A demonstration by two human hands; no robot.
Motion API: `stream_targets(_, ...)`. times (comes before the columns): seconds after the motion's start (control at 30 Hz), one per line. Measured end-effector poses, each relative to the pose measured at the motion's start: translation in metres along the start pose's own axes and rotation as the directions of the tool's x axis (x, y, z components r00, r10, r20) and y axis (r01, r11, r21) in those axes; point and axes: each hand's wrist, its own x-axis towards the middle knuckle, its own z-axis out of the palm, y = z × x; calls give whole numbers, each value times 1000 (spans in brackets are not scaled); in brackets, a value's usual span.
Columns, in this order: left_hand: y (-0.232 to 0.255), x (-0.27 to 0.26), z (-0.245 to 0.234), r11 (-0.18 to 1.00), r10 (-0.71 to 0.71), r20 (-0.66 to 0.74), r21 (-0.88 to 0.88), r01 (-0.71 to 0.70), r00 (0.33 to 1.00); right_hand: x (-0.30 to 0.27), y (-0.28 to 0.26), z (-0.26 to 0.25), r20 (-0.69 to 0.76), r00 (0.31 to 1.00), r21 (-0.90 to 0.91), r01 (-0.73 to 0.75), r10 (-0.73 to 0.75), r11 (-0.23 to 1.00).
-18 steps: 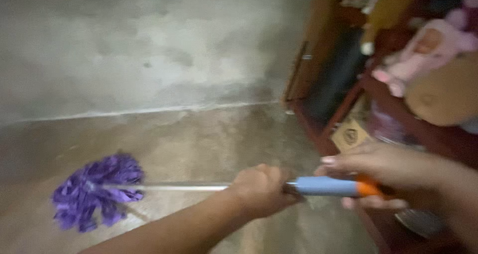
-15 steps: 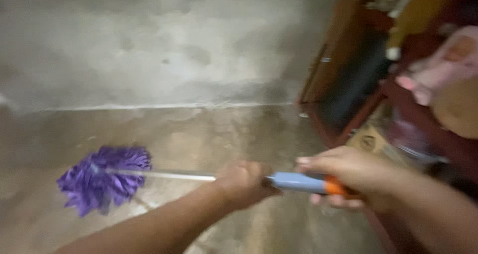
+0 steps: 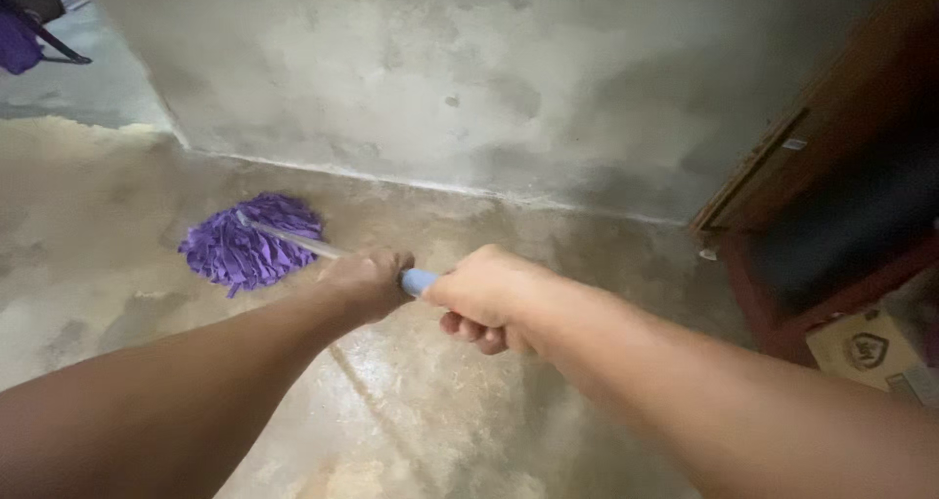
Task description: The person cleans a concrete floor by moving a purple mop back and forth across the surface, reaching under a wooden shelf.
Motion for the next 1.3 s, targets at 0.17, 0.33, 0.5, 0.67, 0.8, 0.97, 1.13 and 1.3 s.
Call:
stream_targets(0.17, -1, 1, 17, 988, 68, 17, 139, -69, 998, 0, 12, 4, 39, 999, -188, -24, 32, 982)
stream_targets(0.33, 52, -18, 48, 932, 237, 122, 251, -261, 964, -36, 79, -30, 26, 997, -31, -76, 77, 997)
stream_targets(0.5, 160, -52, 74, 873, 407, 229, 187, -450, 884, -102, 163, -108, 78, 989, 159, -135, 124, 978)
stream_targets(0.67, 274, -97, 56, 842, 531, 250, -46, -538, 810, -171, 233, -205, -13, 974, 252, -218, 228, 943)
stream_targets(0.8, 355, -131, 25, 790, 613, 236, -168, -589, 754, -239, 267, -288, -13, 989, 229, -144, 151, 963)
stream_targets(0.97, 394, -154, 6, 742, 667, 213, -273, -612, 714, -277, 263, -326, -43, 978, 183, -193, 203, 964)
stream_targets(1.13, 348, -146, 19, 820, 568, 215, -225, -526, 794, -243, 236, -267, -140, 965, 117, -208, 223, 971)
stream_targets(1.3, 248, -115, 31, 921, 377, 184, -178, -347, 908, -172, 173, -171, -188, 952, 240, -194, 241, 951)
